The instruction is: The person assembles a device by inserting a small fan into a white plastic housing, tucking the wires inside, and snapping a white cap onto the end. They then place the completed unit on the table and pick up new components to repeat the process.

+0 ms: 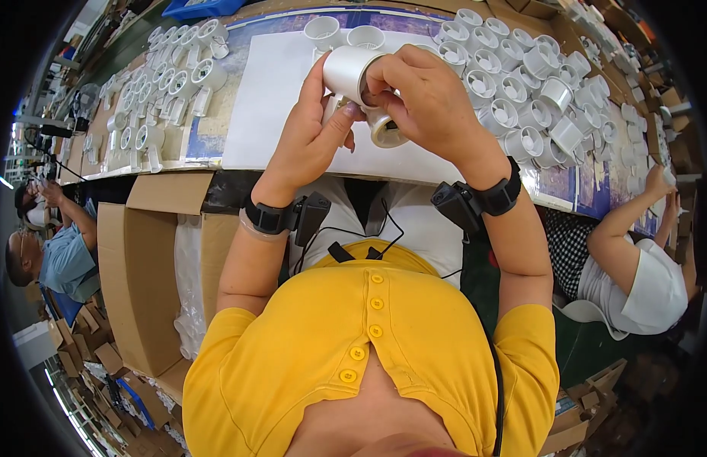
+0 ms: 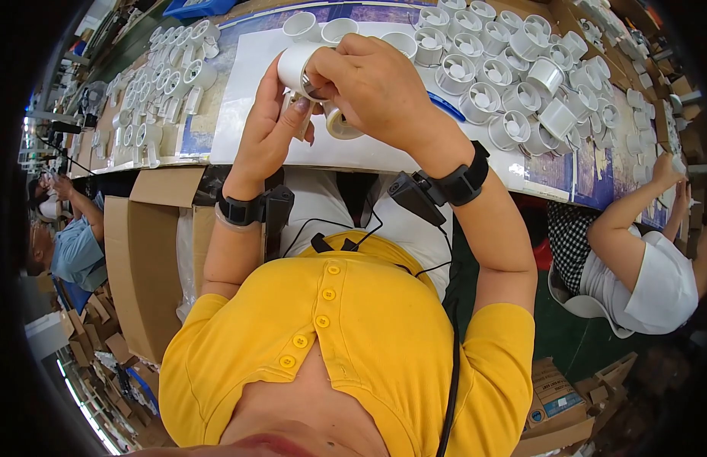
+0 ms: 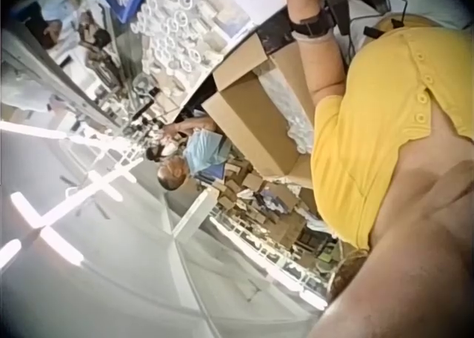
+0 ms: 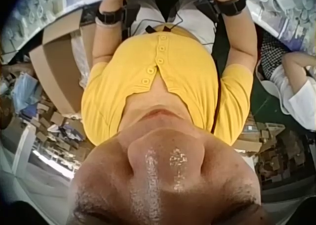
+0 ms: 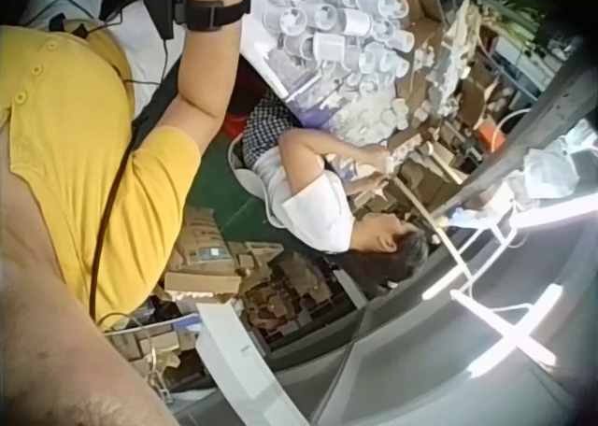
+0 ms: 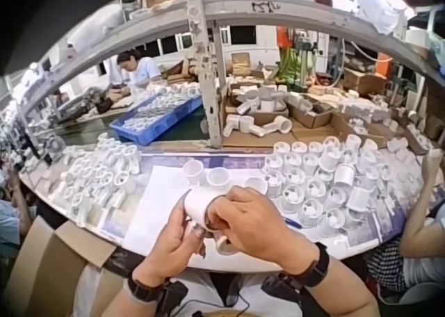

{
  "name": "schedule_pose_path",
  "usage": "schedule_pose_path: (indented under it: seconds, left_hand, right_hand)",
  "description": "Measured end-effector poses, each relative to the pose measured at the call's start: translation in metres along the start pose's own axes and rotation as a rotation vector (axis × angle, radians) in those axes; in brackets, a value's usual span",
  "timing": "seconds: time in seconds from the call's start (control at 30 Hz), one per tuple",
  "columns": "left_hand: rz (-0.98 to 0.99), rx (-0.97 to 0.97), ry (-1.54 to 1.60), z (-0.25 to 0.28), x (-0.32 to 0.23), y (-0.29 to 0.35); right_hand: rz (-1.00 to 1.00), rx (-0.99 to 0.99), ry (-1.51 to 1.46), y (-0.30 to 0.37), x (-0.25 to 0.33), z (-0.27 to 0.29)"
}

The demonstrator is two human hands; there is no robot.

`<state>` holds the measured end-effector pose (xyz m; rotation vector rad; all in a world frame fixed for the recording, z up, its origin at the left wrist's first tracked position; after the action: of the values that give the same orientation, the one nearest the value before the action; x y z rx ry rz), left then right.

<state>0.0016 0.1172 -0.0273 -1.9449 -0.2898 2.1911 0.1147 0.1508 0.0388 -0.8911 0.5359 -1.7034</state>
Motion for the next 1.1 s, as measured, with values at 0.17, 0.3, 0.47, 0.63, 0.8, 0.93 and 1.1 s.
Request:
schedule_pose_path:
  seconds: [0.17,0.3,0.47,0.63,0.8,0.93,1.1]
  left_hand:
    - [-0.004,-0.029,0.007,0.001,0.004,-0.004]
    - [0.076,-0.136,0.154,0.011,0.012,-0.010]
    - [0.072,-0.159,0.265,0.012,0.006,-0.017]
    - [0.117,-0.188,0.322,0.011,0.016,-0.015]
    - [0.126,-0.174,0.212,0.011,0.013,-0.014]
    - [0.139,-0.171,0.177,0.015,0.010,-0.009]
    - [0.068,-0.141,0.073,0.014,0.006,-0.010]
  right_hand:
    - [-0.063,-0.031,-0.060,0.005,-0.010,-0.003]
    - [-0.130,-0.203,-0.088,0.015,-0.016,0.004]
    - [-0.314,-0.408,-0.248,0.031,-0.017,0.009]
    - [-0.344,-0.309,-0.235,0.043,-0.013,-0.012]
    - [-0.313,-0.180,-0.116,0.041,-0.016,-0.011]
    - [-0.292,-0.042,0.002,0.030,-0.011,-0.002]
    - [-0.339,0.134,0.016,0.022,-0.012,0.001]
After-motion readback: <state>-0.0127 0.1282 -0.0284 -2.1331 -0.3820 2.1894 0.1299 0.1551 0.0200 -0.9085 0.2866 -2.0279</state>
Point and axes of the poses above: each hand's wrist, its own y-axis away from the middle knuckle, its own z-axis out of the back of the hand, x = y × z, the point moved 9 cm from there along -y, towards the middle knuckle, and after that the axes turned 2 degrees about -y, right-handed, at the moved point
